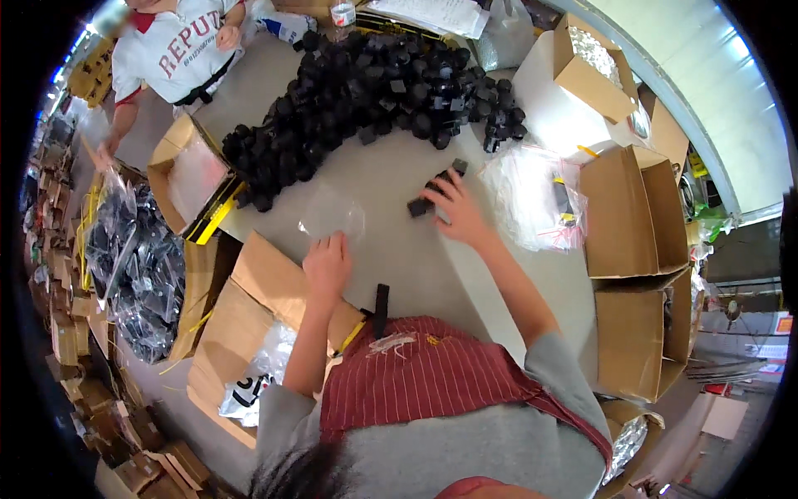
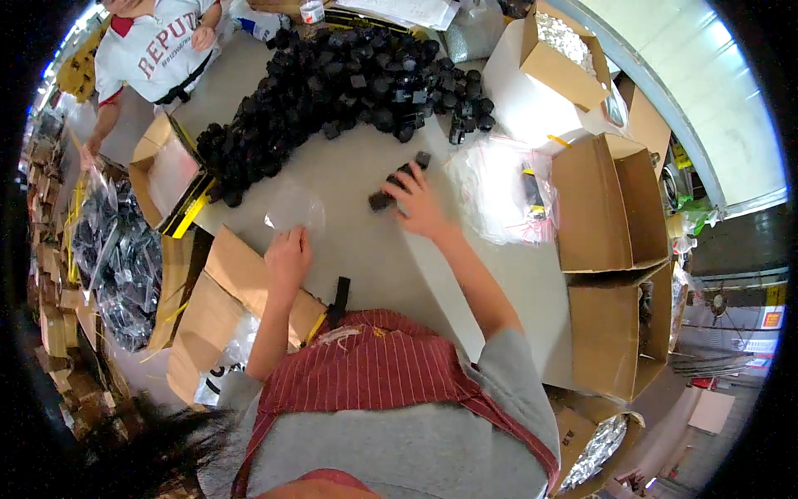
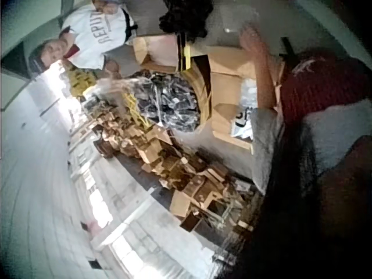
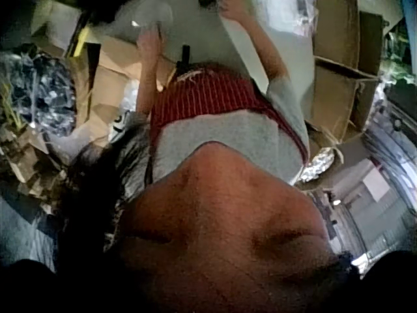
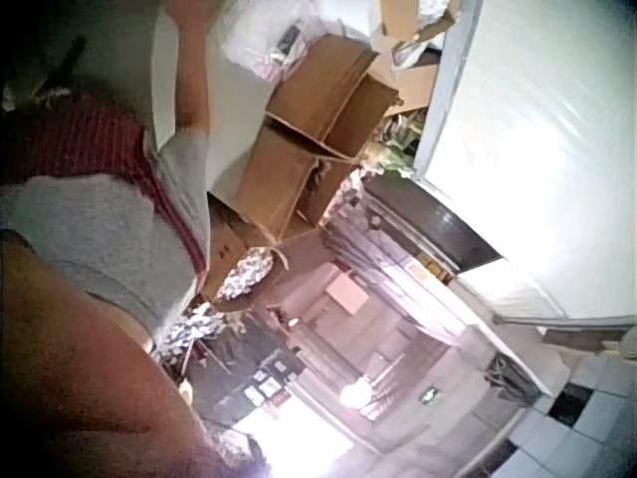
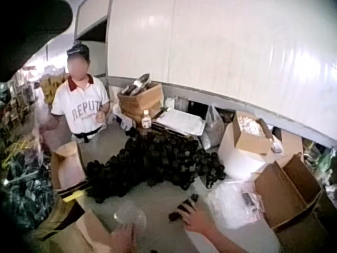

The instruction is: The person puts small black plastic components into clear zip-lock bags and seals them.

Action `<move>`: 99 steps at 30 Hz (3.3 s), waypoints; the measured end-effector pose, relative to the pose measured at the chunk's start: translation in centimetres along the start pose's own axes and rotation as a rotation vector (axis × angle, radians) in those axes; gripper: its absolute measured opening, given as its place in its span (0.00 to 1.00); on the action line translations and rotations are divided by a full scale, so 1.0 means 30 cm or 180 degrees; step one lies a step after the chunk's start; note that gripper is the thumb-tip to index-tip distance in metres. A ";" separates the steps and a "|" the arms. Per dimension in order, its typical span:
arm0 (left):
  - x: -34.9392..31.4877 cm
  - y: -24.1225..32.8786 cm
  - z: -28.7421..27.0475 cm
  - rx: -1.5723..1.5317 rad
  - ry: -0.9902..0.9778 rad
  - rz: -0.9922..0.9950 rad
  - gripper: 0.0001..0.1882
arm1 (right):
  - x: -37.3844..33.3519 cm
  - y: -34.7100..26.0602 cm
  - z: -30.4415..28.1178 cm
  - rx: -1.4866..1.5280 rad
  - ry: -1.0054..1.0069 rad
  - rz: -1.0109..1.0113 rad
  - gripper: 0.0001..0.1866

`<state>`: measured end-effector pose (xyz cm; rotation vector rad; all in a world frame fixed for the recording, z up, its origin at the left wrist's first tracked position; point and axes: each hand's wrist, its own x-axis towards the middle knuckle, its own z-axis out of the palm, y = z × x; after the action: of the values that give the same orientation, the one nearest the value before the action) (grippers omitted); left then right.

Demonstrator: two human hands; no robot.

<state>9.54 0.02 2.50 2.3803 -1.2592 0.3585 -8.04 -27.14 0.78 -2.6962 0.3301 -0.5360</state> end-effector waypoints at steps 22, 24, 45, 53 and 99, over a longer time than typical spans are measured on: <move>-0.154 0.160 0.129 0.0167 -0.0099 0.0624 0.20 | -0.324 -0.291 -0.012 0.0738 -0.0221 0.1873 0.24; -0.162 0.174 0.120 -0.0036 -0.0081 0.0584 0.18 | -0.318 -0.329 -0.017 0.1441 -0.0291 0.1908 0.23; -0.167 0.225 0.088 -0.0696 -0.0507 0.0108 0.19 | -0.249 -0.459 -0.007 0.0060 -0.0405 0.1653 0.27; -0.141 0.191 0.074 -0.0448 -0.0317 0.0334 0.19 | -0.326 -0.362 0.055 0.0779 -0.0065 0.0574 0.31; -0.142 0.153 0.034 -0.0853 -0.0406 -0.0049 0.27 | -0.144 -0.339 0.138 0.0926 -0.0450 0.0471 0.29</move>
<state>3.38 0.32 0.96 2.2101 -1.2562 0.0292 -8.67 -15.39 -0.11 -2.3904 0.3772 -0.3203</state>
